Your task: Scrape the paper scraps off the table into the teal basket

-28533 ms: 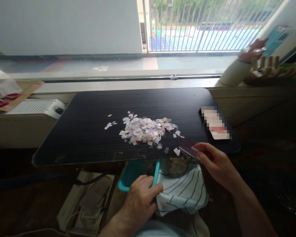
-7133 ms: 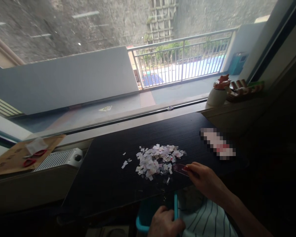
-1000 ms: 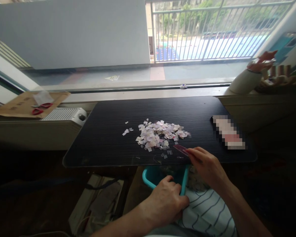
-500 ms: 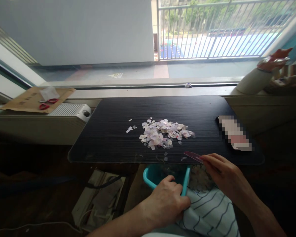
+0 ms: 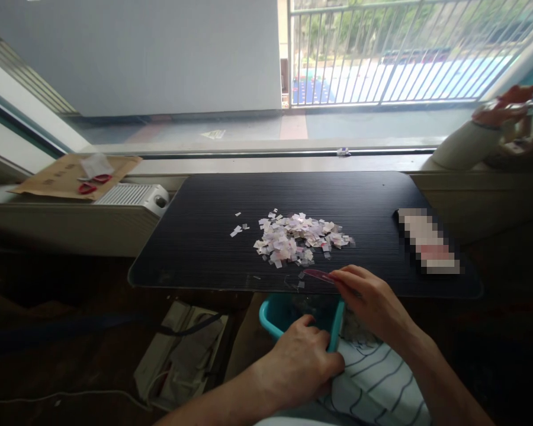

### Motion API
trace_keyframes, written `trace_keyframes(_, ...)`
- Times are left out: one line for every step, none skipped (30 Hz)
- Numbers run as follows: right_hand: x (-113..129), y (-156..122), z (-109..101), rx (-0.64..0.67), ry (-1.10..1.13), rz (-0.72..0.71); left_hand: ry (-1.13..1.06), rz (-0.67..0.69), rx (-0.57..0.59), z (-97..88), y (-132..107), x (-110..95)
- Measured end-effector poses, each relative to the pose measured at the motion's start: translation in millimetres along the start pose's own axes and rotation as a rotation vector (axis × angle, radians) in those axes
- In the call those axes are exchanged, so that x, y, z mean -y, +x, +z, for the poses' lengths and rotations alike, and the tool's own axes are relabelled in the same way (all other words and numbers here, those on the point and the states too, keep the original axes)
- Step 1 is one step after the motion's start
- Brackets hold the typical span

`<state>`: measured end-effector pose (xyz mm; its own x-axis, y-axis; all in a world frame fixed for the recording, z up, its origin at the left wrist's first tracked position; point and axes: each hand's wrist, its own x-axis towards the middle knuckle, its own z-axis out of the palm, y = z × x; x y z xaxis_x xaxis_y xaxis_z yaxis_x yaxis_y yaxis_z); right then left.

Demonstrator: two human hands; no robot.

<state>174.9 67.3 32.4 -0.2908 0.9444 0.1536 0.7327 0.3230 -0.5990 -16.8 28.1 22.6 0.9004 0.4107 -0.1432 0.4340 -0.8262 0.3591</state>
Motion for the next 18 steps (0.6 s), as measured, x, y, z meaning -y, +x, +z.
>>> trace_keyframes(1, 2, 1, 0.012, -0.013, -0.012, -0.004, -0.007, -0.004, 0.0, -1, 0)
trace_keyframes(3, 3, 1, 0.026, -0.025, -0.022, -0.008, -0.014, -0.007, 0.1, -3, 1)
trace_keyframes(4, 2, 0, 0.043, -0.03, -0.034, -0.01, -0.021, -0.011, 0.3, -4, 2)
trace_keyframes(6, 0, -1, 0.064, -0.028, -0.048, -0.013, -0.027, -0.014, 0.5, -5, 2)
trace_keyframes(7, -3, -3, 0.09, -0.02, -0.063, -0.015, -0.031, -0.016, 0.7, -6, 3)
trace_keyframes(9, -6, -6, 0.116, -0.008, -0.077, -0.017, -0.036, -0.019, 1.0, -7, 4)
trace_keyframes(10, -9, -8, 0.137, 0.004, -0.087, -0.017, -0.04, -0.022, 1.2, -8, 5)
trace_keyframes(12, -11, -10, 0.148, 0.012, -0.092, -0.018, -0.045, -0.024, 1.4, -8, 5)
trace_keyframes(12, -13, -11, 0.145, 0.014, -0.091, -0.021, -0.048, -0.024, 1.6, -9, 6)
trace_keyframes(12, -13, -11, 0.126, 0.008, -0.088, -0.023, -0.051, -0.023, 1.8, -9, 7)
trace_keyframes(11, -12, -10, 0.096, -0.004, -0.082, -0.025, -0.053, -0.02, 2.0, -9, 7)
trace_keyframes(10, -10, -9, 0.056, -0.02, -0.071, -0.027, -0.053, -0.017, 2.2, -9, 7)
trace_keyframes(8, -7, -7, 0.017, -0.038, -0.052, -0.03, -0.053, -0.016, 2.4, -9, 8)
trace_keyframes(6, -4, -5, -0.022, -0.057, -0.026, -0.032, -0.053, -0.017, 2.7, -9, 8)
trace_keyframes(4, 0, -3, -0.053, -0.075, 0.005, -0.035, -0.055, -0.02, 3.0, -10, 8)
trace_keyframes(2, 4, -1, -0.076, -0.093, 0.037, -0.036, -0.058, -0.024, 3.4, -10, 8)
trace_keyframes(1, 7, 0, -0.088, -0.11, 0.062, -0.038, -0.064, -0.027, 3.9, -11, 8)
trace_keyframes(-1, 10, 1, -0.094, -0.125, 0.076, -0.04, -0.073, -0.028, 4.4, -12, 8)
